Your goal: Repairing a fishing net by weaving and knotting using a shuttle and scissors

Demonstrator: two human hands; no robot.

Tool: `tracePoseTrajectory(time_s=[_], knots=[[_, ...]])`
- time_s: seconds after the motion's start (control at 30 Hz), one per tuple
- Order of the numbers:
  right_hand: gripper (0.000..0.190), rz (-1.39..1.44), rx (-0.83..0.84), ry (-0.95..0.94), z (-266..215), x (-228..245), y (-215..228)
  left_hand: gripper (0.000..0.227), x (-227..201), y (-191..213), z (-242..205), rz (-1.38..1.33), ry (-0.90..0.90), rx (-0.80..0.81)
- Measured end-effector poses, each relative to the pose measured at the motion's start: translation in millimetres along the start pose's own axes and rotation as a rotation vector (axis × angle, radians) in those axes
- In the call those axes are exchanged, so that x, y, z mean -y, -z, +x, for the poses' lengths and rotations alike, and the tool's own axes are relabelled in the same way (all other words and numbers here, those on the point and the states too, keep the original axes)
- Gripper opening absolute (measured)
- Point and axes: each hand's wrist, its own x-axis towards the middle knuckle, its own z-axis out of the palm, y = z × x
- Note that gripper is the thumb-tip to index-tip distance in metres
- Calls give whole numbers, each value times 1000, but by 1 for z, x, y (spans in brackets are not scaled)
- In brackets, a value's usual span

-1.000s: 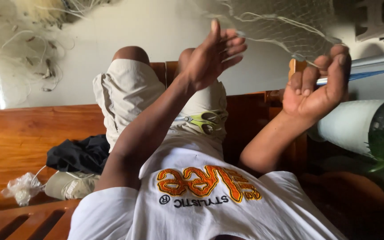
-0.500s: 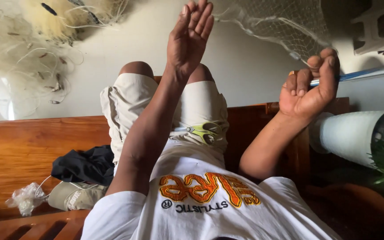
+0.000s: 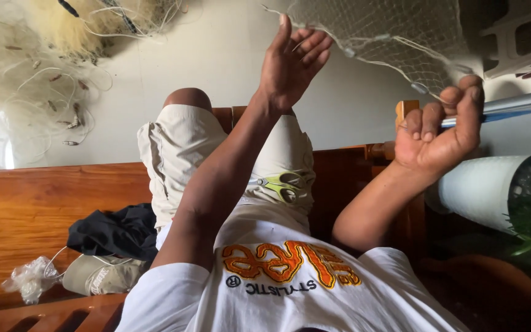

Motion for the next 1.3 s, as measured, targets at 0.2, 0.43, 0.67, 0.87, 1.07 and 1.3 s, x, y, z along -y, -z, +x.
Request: tracePoseTrajectory(time_s=[0.2,0.43,0.67,0.87,1.07,1.3], knots=[[17,-13,8,20,-1,10,4,44,1,10,24,-87,-70,49],[21,-22,-32,79,10,10,33,15,0,45,11,-281,-197,97],[19,-52,-100,101,26,-1,55,10,-2,37,-57,-194,-182,-15],[25,-60,-62,95,36,-16,70,7,-9,33,-102,-161,-174,107],[23,-12,-172,45,43,-55,63,2,-13,27,-136,-53,-198,61],[25,-390,-30,-423,12,-128,-6,6,23,20,-178,169,-271,20]])
